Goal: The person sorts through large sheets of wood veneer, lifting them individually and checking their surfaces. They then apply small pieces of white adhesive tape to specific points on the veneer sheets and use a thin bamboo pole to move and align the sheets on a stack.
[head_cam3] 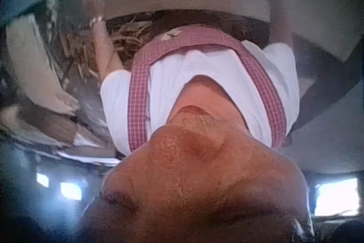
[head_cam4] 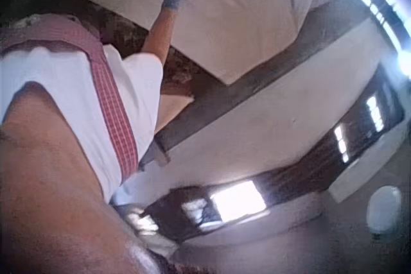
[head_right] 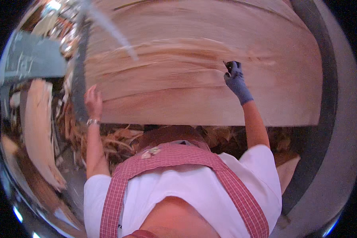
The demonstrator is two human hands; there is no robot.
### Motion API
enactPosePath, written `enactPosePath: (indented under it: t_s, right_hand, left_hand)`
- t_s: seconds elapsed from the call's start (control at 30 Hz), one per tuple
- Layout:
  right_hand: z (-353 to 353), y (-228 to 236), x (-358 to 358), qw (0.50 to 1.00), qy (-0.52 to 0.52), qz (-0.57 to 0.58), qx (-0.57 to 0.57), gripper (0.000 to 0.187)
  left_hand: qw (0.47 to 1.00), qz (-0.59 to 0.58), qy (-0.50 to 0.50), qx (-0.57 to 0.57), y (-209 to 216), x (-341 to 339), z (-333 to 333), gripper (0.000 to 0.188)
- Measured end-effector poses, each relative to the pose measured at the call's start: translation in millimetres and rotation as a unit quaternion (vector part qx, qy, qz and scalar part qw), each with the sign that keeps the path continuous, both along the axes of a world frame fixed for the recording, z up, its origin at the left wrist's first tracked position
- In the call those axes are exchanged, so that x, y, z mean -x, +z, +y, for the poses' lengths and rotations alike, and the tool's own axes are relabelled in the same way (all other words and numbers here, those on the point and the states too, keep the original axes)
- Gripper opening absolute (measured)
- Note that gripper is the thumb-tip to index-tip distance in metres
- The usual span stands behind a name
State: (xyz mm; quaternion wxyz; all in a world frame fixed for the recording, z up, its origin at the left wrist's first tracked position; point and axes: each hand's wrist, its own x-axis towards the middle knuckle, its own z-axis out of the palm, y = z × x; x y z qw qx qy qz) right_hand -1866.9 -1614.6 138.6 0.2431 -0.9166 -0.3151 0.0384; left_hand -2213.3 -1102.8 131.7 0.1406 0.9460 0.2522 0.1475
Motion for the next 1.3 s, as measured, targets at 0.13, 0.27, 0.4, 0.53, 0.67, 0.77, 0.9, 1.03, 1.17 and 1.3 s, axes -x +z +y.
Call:
enactPosePath:
  t_s: [0.13, 0.27, 0.4, 0.53, 0.67, 0.77, 0.9, 1.03, 1.17, 1.3]
  right_hand:
    - [121, 52, 84, 0.958, 0.092, 0.232, -0.142, 0.041]
    - [256, 32, 163, 0.947, 0.287, 0.143, -0.032, 0.027]
    - [363, 22, 233, 0.919, 0.382, -0.01, 0.101, 0.019]
    - [423, 8, 263, 0.888, 0.445, -0.085, 0.078, 0.016]
    - [439, 3, 272, 0.879, 0.461, -0.091, 0.08, 0.017]
    - [422, -3, 265, 0.872, 0.464, -0.096, 0.126, 0.017]
    - [336, 14, 218, 0.876, 0.435, -0.045, 0.204, 0.018]
    - [279, 26, 187, 0.891, 0.391, -0.032, 0.229, 0.018]
    - [259, -2, 178, 0.894, 0.383, -0.051, 0.226, 0.017]
    - [172, 23, 116, 0.898, 0.383, -0.032, 0.212, 0.02]
  left_hand:
    - [0.999, 0.029, -0.036, 0.029, -7, 34, 0, 0.05]
    - [0.992, 0.01, -0.118, 0.053, 13, 38, 34, 0.064]
    - [0.98, 0.044, -0.176, 0.077, 25, 51, 57, 0.076]
    - [0.97, 0.062, -0.213, 0.097, 31, 56, 77, 0.08]
    - [0.971, 0.032, -0.235, 0.026, 23, 58, 80, 0.066]
    - [0.971, 0.058, -0.233, 0.001, 21, 57, 75, 0.053]
    - [0.973, 0.083, -0.216, 0.019, 33, 57, 68, 0.05]
    - [0.968, 0.192, -0.163, -0.025, 41, 35, 48, 0.047]
    - [0.989, 0.118, -0.068, 0.062, 31, -19, -52, 0.056]
    - [0.982, 0.175, -0.031, 0.062, 33, -25, -64, 0.073]
